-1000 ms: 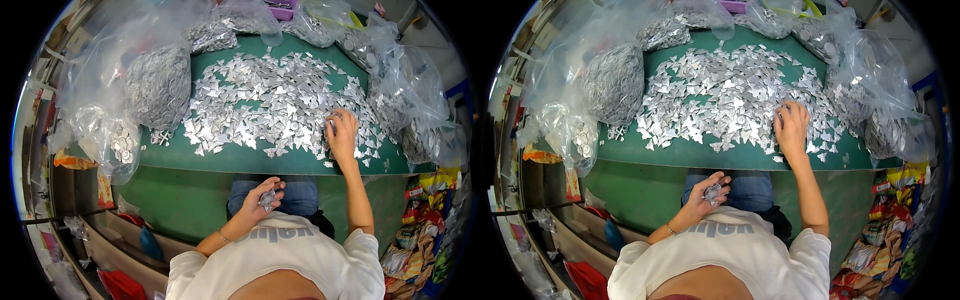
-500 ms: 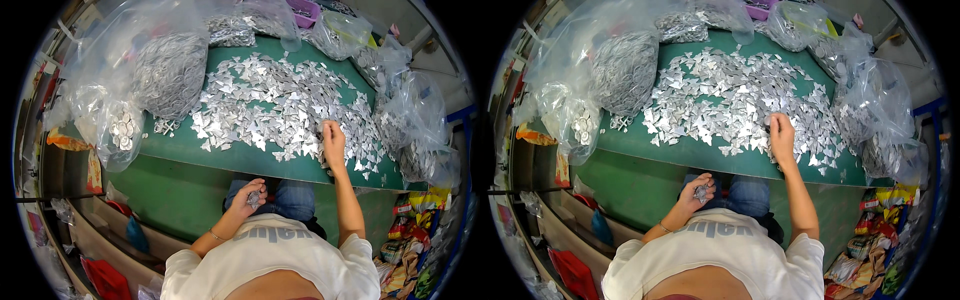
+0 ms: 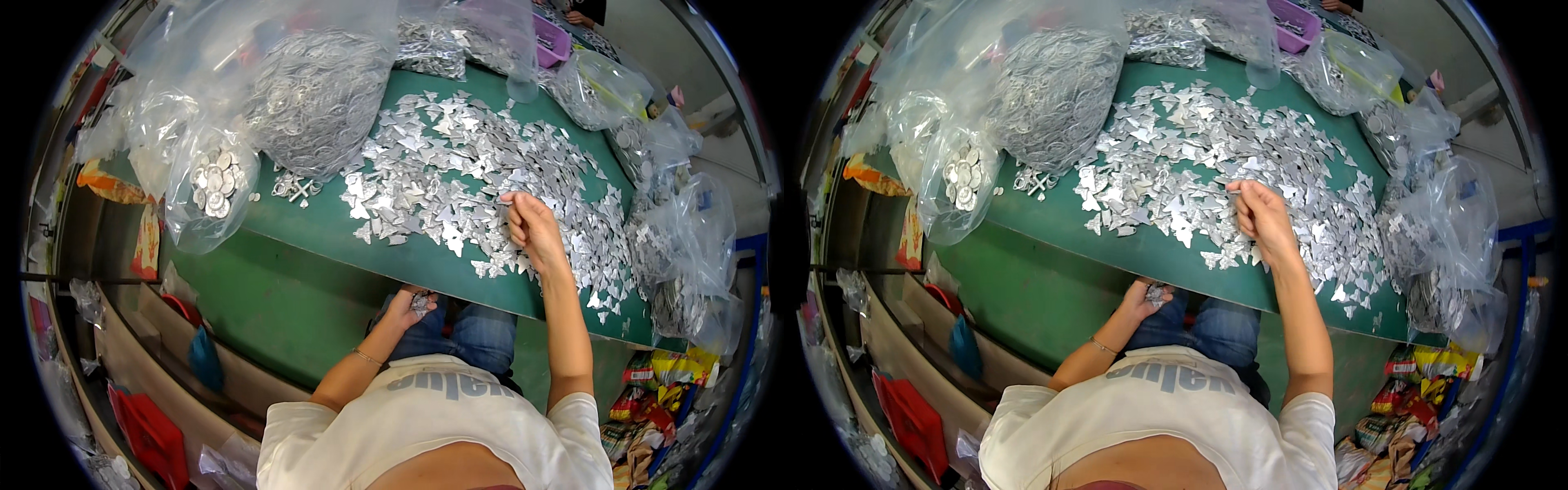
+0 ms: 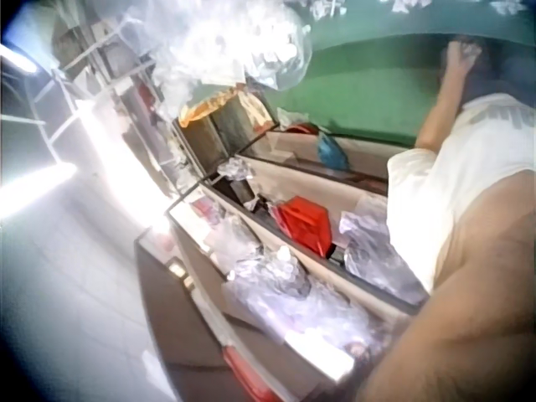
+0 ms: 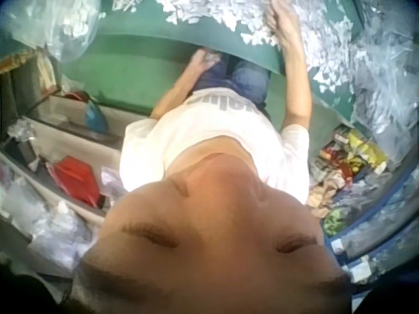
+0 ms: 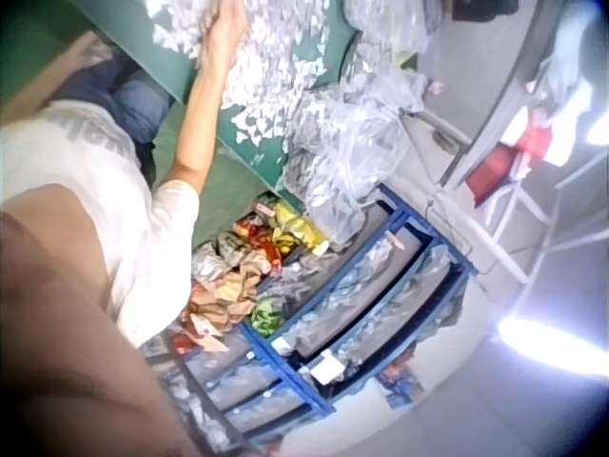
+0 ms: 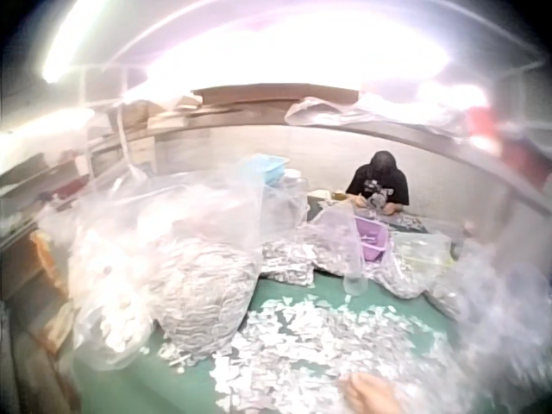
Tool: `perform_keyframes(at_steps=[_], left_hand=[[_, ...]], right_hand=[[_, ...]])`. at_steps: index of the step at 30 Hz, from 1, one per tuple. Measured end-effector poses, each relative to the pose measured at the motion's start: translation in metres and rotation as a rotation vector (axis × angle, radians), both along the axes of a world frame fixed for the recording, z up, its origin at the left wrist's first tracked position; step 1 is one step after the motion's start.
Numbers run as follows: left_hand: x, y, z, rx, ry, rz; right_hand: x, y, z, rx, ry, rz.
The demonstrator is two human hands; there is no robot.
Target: The person sorts silver star-shaped pieces on a green table by hand, picking them from a pile and placing them into plastic bags or organized secondary piles.
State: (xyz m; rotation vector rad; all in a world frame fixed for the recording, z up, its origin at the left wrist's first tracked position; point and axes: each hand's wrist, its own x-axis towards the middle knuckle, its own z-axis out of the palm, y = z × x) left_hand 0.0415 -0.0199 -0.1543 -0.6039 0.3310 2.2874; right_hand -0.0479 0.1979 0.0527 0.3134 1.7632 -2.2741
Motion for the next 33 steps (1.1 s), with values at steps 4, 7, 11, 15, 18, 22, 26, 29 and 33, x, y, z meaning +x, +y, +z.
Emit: perform_keyframes(at_steps=[4, 7, 11, 15, 18, 22, 26, 29, 33], left_hand=[[0.001, 0.003, -0.002, -0.004, 0.049, 0.037], [-0.001, 0.003, 0.003, -0.086, 0.021, 0.052], [-0.002, 0.003, 0.012, -0.117, 0.044, 0.057], [0.001, 0.003, -0.001, -0.054, 0.087, 0.058], [0.001, 0.007, 0.003, -0.052, 0.108, 0.050], [0.000, 0.006, 0.009, -0.013, 0.139, 0.064], [0.000, 0.004, 0.004, 0.047, 0.163, 0.085], [-0.002, 0.003, 0.001, 0.065, 0.159, 0.099], [-0.004, 0.006, 0.000, 0.040, 0.253, 0.131]], right_hand=[[-0.021, -0.023, -0.006, 0.075, -0.020, 0.112], [-0.036, -0.038, -0.006, 0.092, -0.016, 0.235], [-0.041, -0.070, -0.006, 0.003, 0.056, 0.301], [-0.032, -0.100, 0.016, 0.100, -0.030, 0.718], [-0.027, -0.128, 0.021, 0.148, -0.100, 0.882], [-0.030, -0.175, 0.016, 0.034, -0.271, 0.999], [-0.041, -0.236, 0.028, -0.125, -0.311, 1.031], [-0.064, -0.288, 0.052, -0.242, -0.278, 1.075], [-0.081, -0.374, 0.072, -0.499, -0.242, 0.939]])
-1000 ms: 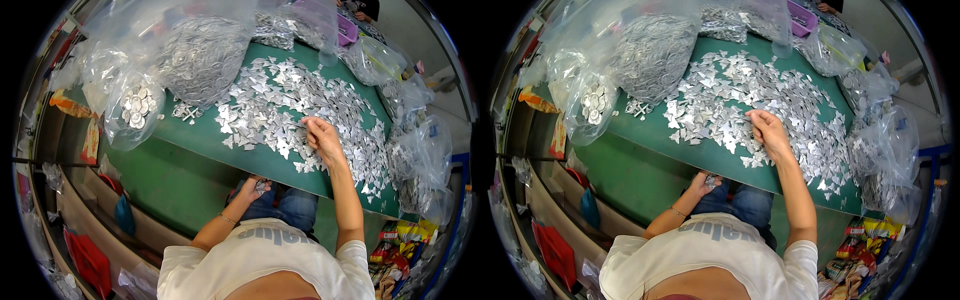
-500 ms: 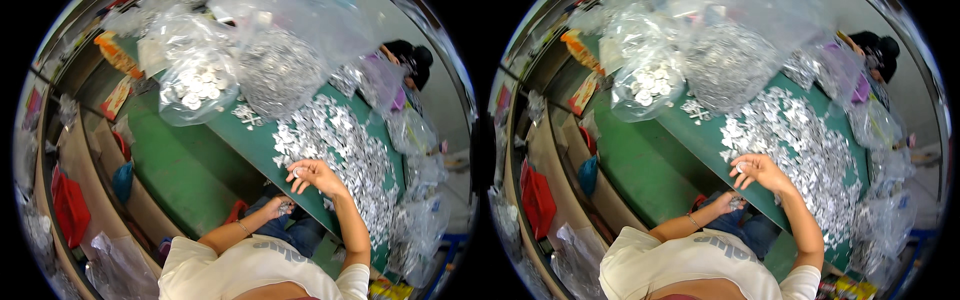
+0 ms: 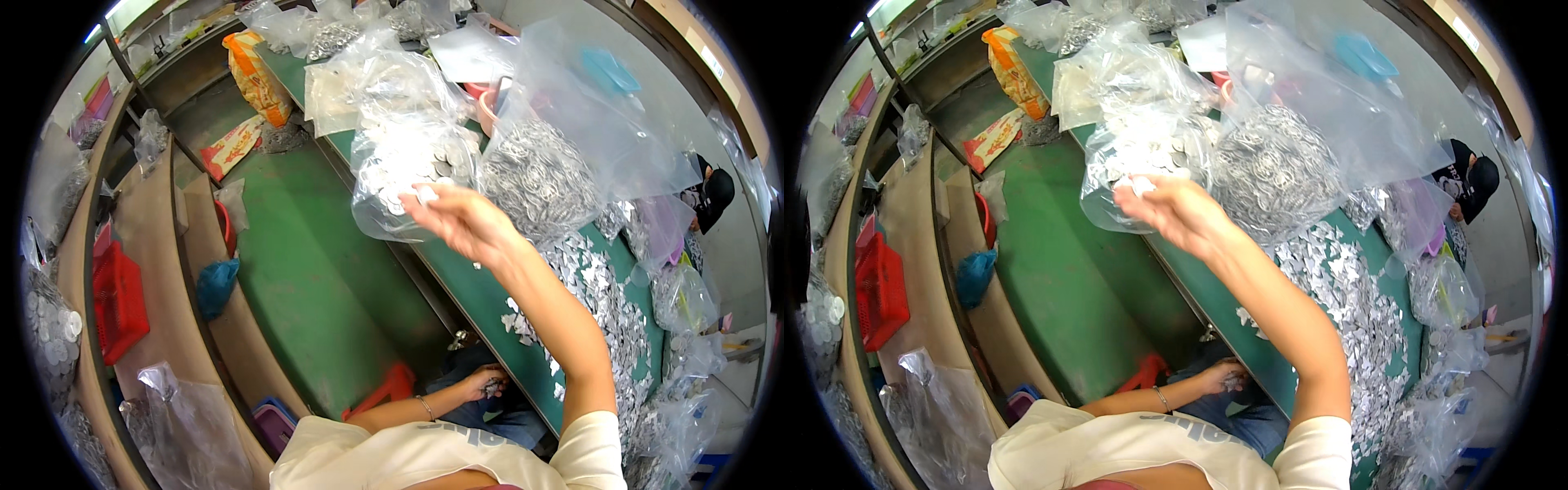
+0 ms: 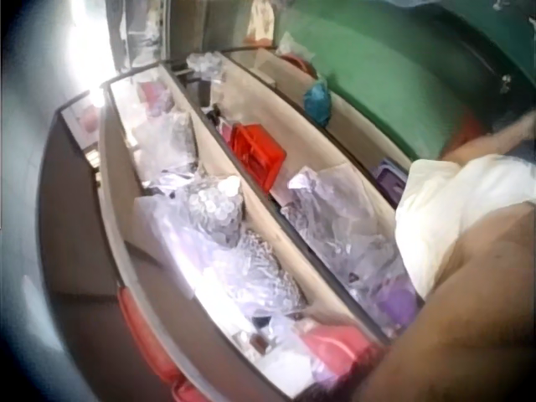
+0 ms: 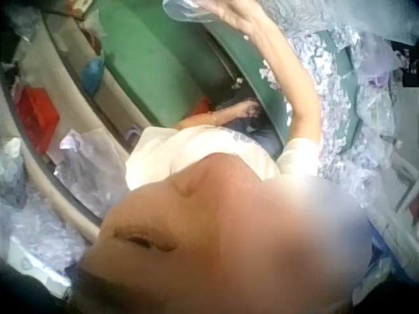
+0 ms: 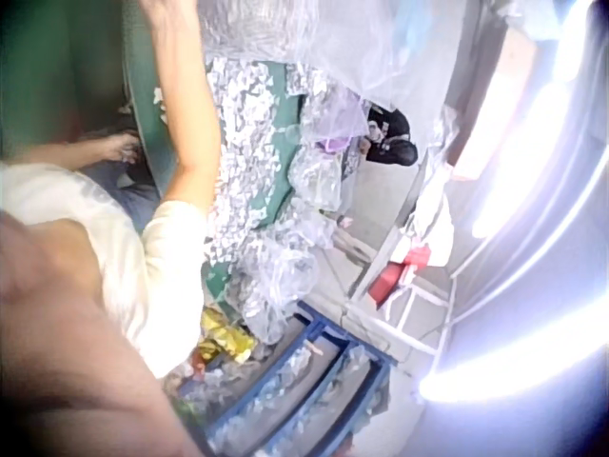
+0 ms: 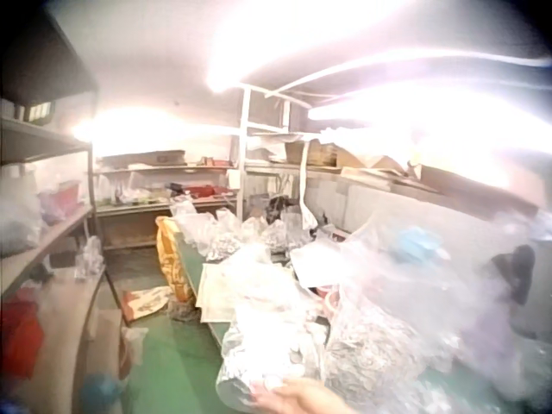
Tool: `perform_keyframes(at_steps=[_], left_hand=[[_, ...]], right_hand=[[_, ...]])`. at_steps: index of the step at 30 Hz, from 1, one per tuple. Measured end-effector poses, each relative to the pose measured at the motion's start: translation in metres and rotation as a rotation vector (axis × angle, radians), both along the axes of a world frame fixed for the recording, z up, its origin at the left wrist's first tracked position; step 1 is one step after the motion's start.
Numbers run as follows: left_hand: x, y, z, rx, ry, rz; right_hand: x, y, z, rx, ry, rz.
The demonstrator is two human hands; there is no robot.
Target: The person sorts silver star-shaped pieces on a green table by hand, picking them from a pile and placing them into plastic bags or organized secondary piles.
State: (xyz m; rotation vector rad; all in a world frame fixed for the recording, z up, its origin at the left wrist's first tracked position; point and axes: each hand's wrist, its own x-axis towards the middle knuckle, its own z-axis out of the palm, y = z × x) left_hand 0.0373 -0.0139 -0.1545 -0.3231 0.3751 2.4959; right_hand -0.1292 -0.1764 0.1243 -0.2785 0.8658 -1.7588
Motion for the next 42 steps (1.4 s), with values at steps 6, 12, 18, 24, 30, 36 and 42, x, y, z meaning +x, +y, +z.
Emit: perform_keyframes(at_steps=[6, 12, 18, 24, 30, 36, 42], left_hand=[[-0.001, 0.004, -0.006, 0.104, 0.019, -0.038], [0.000, 0.005, -0.015, 0.065, -0.038, 0.040], [-0.004, 0.003, -0.009, 0.069, -0.162, -0.004], [-0.002, 0.002, -0.011, 0.252, -0.155, -0.027], [0.002, 0.003, -0.024, 0.203, -0.160, -0.052], [-0.001, -0.004, -0.019, 0.166, -0.245, -0.043], [0.000, 0.000, -0.023, 0.239, -0.144, -0.047]], right_hand=[[-0.106, -0.111, 0.003, -0.339, -0.329, -0.539], [-0.091, -0.074, -0.002, -0.200, 0.223, -0.341], [-0.039, 0.124, 0.040, 0.368, 1.148, -0.128], [0.021, 0.243, -0.042, 0.977, 1.577, -0.102], [0.046, 0.242, -0.094, 1.001, 1.964, -0.212], [0.040, 0.280, -0.096, 1.110, 2.045, -0.490], [0.041, 0.333, -0.092, 1.280, 1.771, -0.766]])
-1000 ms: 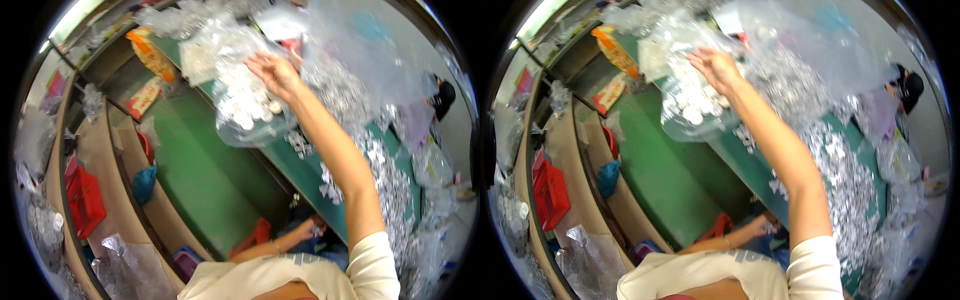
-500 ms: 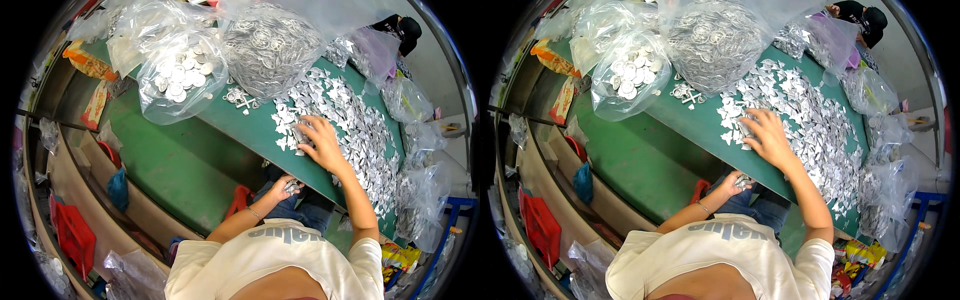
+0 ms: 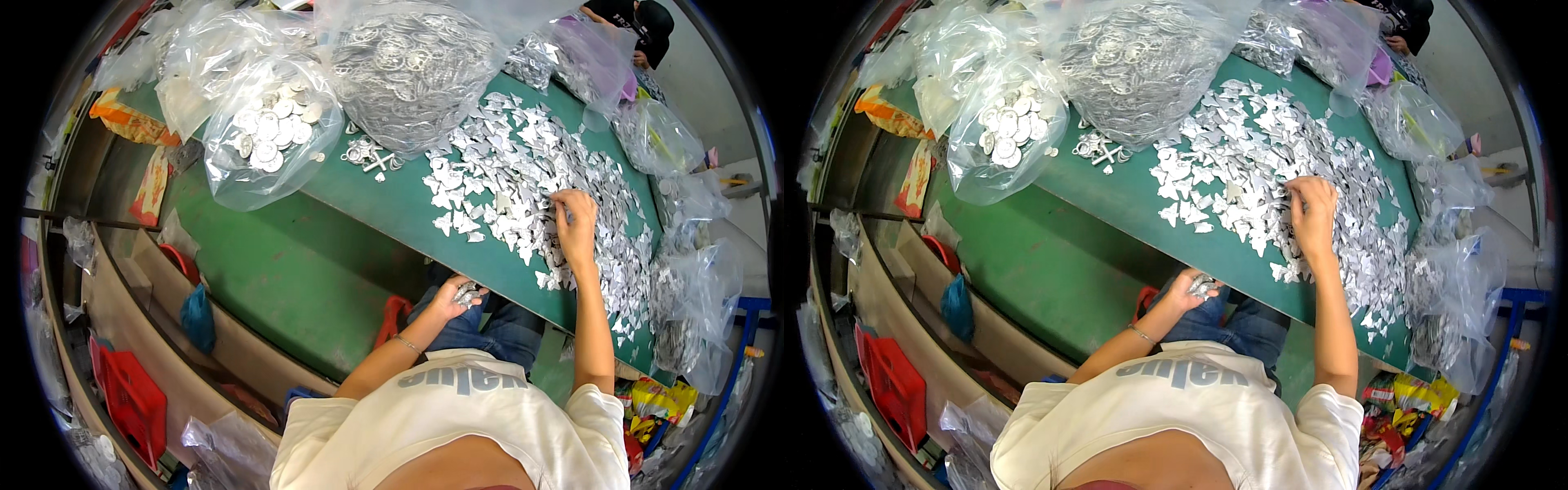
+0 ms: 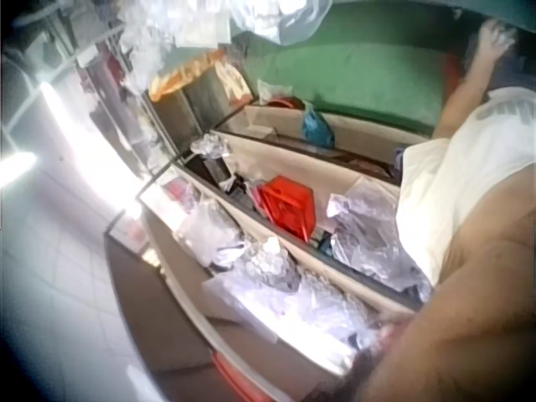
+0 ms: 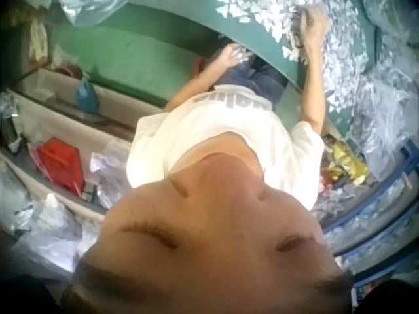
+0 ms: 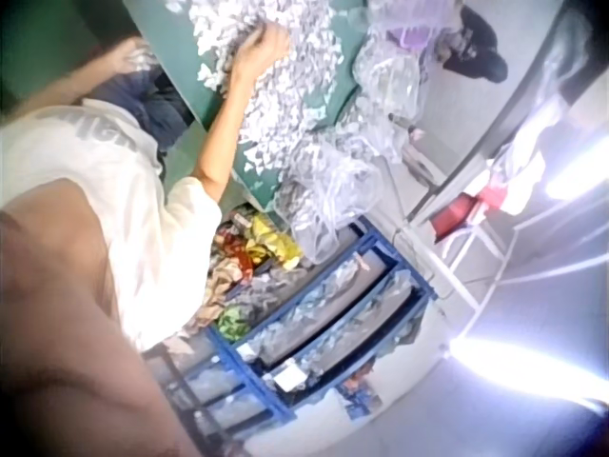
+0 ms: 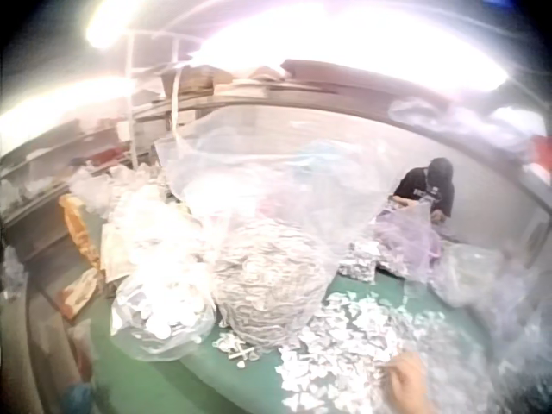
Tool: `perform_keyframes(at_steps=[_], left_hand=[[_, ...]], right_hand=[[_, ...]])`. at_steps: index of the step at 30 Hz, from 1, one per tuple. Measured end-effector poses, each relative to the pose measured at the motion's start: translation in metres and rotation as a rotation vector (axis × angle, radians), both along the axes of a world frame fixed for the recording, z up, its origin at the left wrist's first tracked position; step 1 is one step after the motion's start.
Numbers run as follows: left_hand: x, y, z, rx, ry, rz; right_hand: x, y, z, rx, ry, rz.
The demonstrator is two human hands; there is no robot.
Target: The person sorts silver star-shaped pieces on a green table by hand, picking them from a pile and placing them into plastic bags or organized secondary piles.
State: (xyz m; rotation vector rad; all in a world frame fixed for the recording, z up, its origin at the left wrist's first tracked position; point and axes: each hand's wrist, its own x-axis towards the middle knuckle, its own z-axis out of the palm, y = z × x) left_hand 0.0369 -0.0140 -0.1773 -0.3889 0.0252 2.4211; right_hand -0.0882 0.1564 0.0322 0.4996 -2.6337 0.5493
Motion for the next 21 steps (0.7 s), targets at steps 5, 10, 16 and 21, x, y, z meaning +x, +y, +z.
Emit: perform_keyframes(at_steps=[5, 10, 16, 21], left_hand=[[0.002, 0.000, 0.000, -0.114, 0.009, -0.020], [0.002, 0.000, 0.012, -0.074, -0.011, 0.002], [0.001, -0.004, 0.009, -0.135, -0.040, 0.004], [0.002, -0.005, 0.014, -0.094, -0.014, 0.006]], right_hand=[[0.023, -0.025, 0.010, -0.137, -0.169, 0.115], [0.035, -0.054, 0.000, 0.095, -0.115, 0.244], [0.037, -0.014, -0.003, 0.069, -0.092, 0.136], [0.028, -0.003, -0.004, -0.237, -0.149, -0.034]])
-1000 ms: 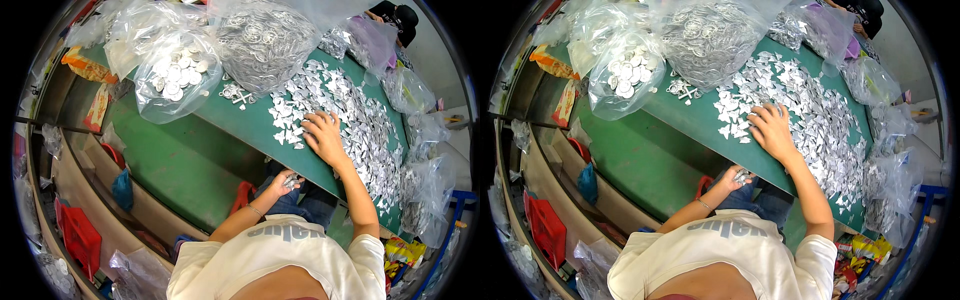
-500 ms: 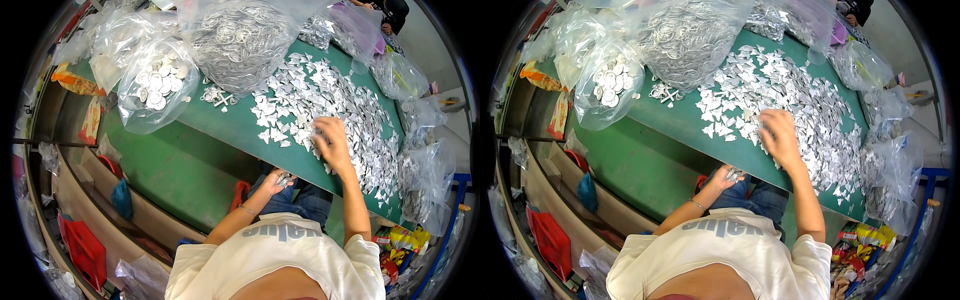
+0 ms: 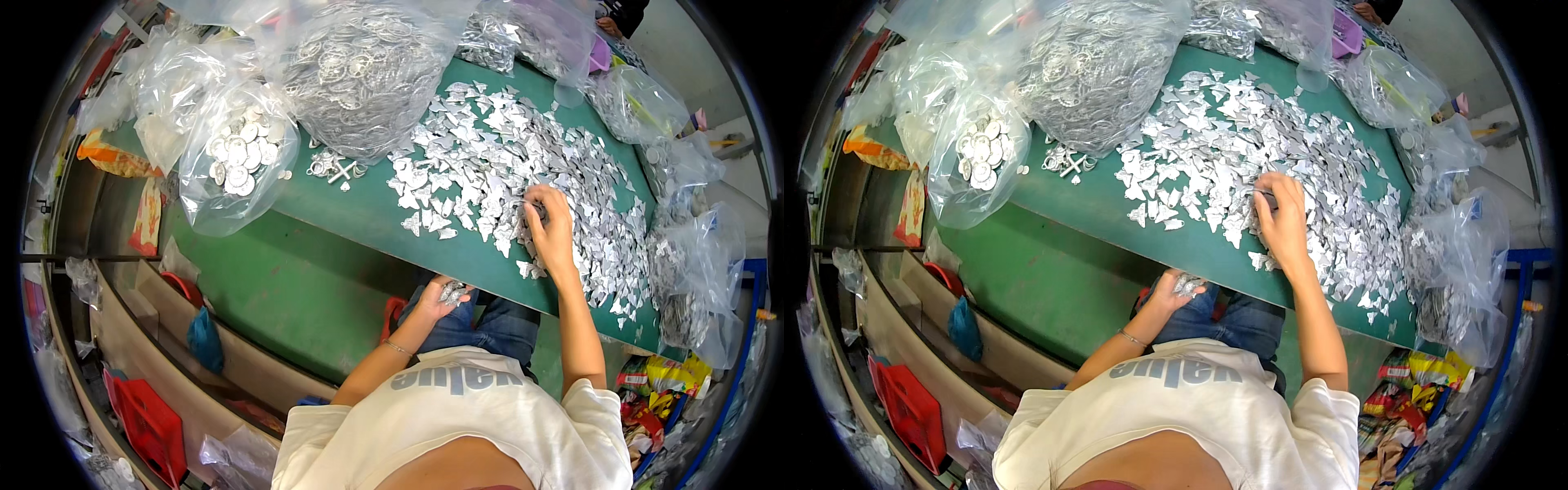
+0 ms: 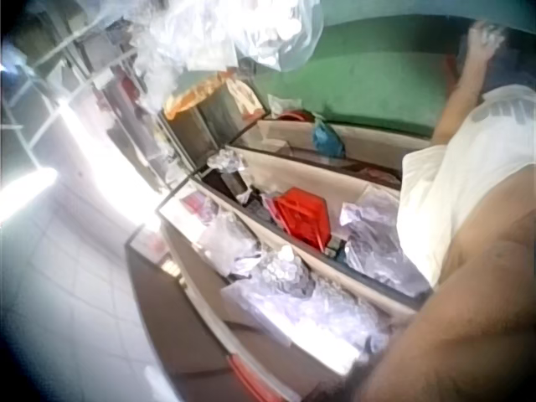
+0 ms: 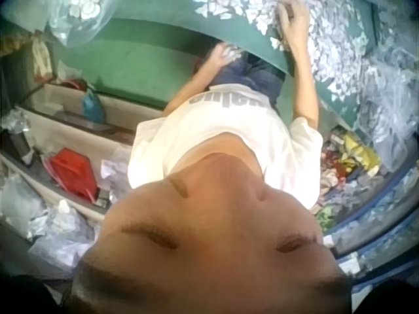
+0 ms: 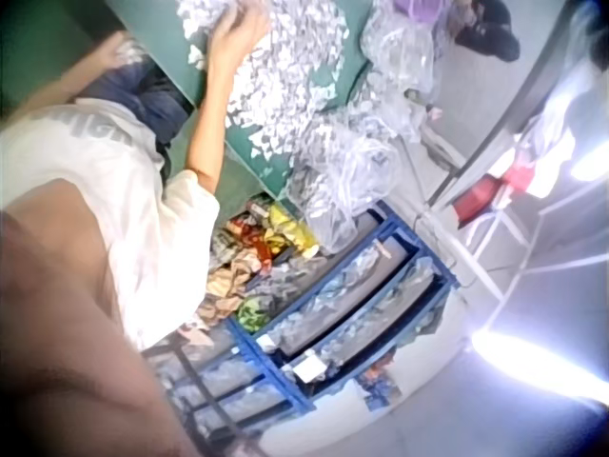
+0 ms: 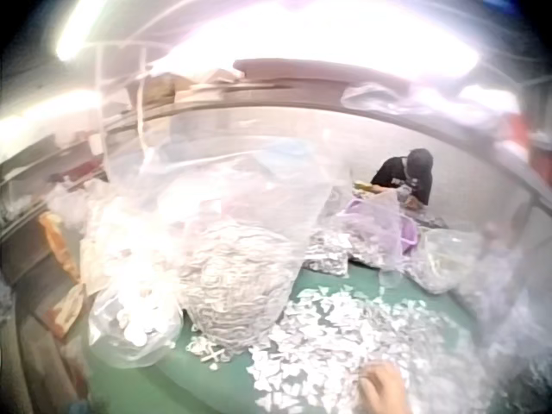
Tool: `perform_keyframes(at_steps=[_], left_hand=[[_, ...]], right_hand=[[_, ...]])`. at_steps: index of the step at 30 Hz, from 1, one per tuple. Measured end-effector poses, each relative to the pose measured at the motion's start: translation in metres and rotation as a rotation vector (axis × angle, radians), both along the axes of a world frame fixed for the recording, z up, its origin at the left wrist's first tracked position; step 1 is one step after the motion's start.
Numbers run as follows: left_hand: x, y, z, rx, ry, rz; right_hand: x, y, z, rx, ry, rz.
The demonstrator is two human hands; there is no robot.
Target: The person sorts silver star-shaped pieces on a green table by hand, picking them from a pile and placing them into plastic bags or organized secondary piles.
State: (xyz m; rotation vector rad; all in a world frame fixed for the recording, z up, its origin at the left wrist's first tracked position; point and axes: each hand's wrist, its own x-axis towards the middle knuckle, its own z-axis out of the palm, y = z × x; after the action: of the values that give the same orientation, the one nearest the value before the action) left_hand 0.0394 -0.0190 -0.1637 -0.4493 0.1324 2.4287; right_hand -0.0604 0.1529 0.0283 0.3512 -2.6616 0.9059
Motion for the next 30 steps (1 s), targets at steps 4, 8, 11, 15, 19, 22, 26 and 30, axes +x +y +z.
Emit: perform_keyframes(at_steps=[4, 8, 11, 15, 19, 22, 26, 30], left_hand=[[-0.002, 0.003, 0.006, -0.020, 0.043, -0.045], [-0.001, 0.003, 0.010, -0.014, 0.047, -0.039], [0.000, 0.000, 0.009, 0.032, 0.060, -0.029], [0.001, 0.002, 0.011, 0.033, 0.061, -0.031], [0.002, 0.003, 0.011, -0.036, 0.082, -0.054], [0.004, 0.000, 0.012, -0.020, 0.090, -0.044], [0.002, 0.000, 0.021, -0.007, 0.123, -0.044], [0.001, 0.003, 0.024, -0.018, 0.119, -0.091]], right_hand=[[-0.016, -0.033, -0.002, 0.149, 0.015, 0.104], [0.001, -0.053, -0.009, 0.448, -0.005, 0.177], [0.014, -0.038, -0.003, 0.404, -0.041, 0.269], [0.031, -0.011, -0.001, 0.425, -0.014, 0.294], [0.036, 0.002, 0.006, 0.346, 0.067, 0.211], [0.026, 0.020, 0.009, 0.269, 0.122, 0.127], [-0.011, 0.042, 0.014, 0.125, 0.074, -0.012], [-0.061, 0.033, 0.006, 0.130, 0.104, 0.131]])
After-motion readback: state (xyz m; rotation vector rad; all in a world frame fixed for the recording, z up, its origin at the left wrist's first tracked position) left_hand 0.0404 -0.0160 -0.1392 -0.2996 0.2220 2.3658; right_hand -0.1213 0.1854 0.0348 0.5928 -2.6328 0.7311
